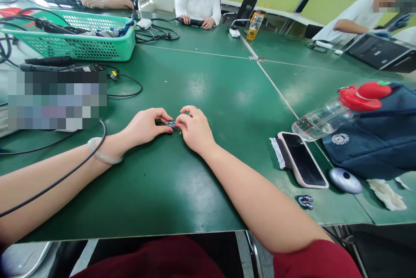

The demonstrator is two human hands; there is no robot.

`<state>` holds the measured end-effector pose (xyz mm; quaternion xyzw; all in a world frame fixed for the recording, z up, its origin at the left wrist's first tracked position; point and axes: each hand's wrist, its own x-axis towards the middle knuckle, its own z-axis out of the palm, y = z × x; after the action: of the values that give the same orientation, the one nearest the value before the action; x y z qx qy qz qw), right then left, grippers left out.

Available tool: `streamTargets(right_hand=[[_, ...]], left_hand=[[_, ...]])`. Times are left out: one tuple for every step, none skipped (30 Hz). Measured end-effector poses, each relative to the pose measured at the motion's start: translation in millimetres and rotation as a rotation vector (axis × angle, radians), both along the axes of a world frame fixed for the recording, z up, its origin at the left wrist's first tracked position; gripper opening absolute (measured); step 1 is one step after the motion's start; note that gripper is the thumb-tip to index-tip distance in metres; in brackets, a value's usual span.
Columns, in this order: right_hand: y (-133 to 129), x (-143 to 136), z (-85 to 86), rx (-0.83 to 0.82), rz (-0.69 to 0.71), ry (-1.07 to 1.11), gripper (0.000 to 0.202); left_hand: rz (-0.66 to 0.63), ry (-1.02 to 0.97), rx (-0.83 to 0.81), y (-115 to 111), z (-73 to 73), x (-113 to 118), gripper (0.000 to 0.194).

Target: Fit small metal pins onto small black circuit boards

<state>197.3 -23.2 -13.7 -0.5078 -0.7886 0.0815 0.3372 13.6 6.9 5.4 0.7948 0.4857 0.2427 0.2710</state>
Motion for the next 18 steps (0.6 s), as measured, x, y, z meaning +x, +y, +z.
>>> streamTargets(right_hand=[[-0.5,-0.1,1.0,0.001,0.007,0.038,0.014],[-1.0,-0.3,2.0,0.001,0.014,0.065,0.014],[-1.6,-0.6,2.9,-0.001,0.022,0.085,0.014],[-2.2,-0.9,3.6,-0.002,0.03,0.101,0.013],[-2.8,-1.3,4.1,-0.003,0.037,0.113,0.013],[-3.4,-1.5,4.4,-0.004,0.041,0.124,0.013],[-3.9,-1.7,4.6,-0.007,0.042,0.133,0.013],[-4.3,-1.8,4.6,-0.014,0.041,0.141,0.013],[-4.5,-1.8,4.4,-0.022,0.036,0.149,0.012],[-4.6,-1.7,4.2,-0.028,0.031,0.156,0.011],[-4.6,-1.7,3.9,-0.032,0.026,0.166,0.008],[-4.5,-1.6,3.6,-0.033,0.023,0.178,0.006],[-4.5,-1.5,3.3,-0.033,0.021,0.191,0.004],[-4.4,-1.3,3.0,-0.031,0.02,0.205,0.002],[-4.5,-1.2,2.8,-0.031,0.019,0.218,0.002],[-4.5,-1.1,2.5,-0.033,0.02,0.23,0.003],[-4.7,-1.0,2.3,-0.036,0.02,0.24,0.003],[-4.8,-0.9,2.1,-0.041,0.02,0.247,0.003]], left_hand=[[-0.012,-0.009,-0.002,-0.9,0.5,0.5,0.023],[-0.025,-0.021,-0.006,-1.7,0.8,0.9,0.023],[-0.037,-0.035,-0.013,-2.4,0.9,1.2,0.023],[-0.05,-0.049,-0.021,-2.9,0.9,1.3,0.022],[-0.06,-0.062,-0.027,-3.3,0.9,1.5,0.022],[-0.068,-0.072,-0.032,-3.5,0.8,1.5,0.022],[-0.072,-0.08,-0.036,-3.6,0.8,1.5,0.022],[-0.074,-0.086,-0.039,-3.6,0.8,1.5,0.022],[-0.075,-0.092,-0.041,-3.6,0.9,1.5,0.022],[-0.078,-0.096,-0.042,-3.6,1.0,1.5,0.022],[-0.082,-0.1,-0.041,-3.6,1.0,1.5,0.023],[-0.087,-0.102,-0.039,-3.6,1.0,1.4,0.023],[-0.09,-0.104,-0.034,-3.6,1.0,1.3,0.023],[-0.092,-0.104,-0.029,-3.5,0.9,1.2,0.024],[-0.089,-0.103,-0.026,-3.5,0.7,1.0,0.024],[-0.086,-0.102,-0.027,-3.5,0.6,0.8,0.023],[-0.082,-0.103,-0.031,-3.4,0.5,0.6,0.023],[-0.081,-0.104,-0.035,-3.3,0.3,0.4,0.023]])
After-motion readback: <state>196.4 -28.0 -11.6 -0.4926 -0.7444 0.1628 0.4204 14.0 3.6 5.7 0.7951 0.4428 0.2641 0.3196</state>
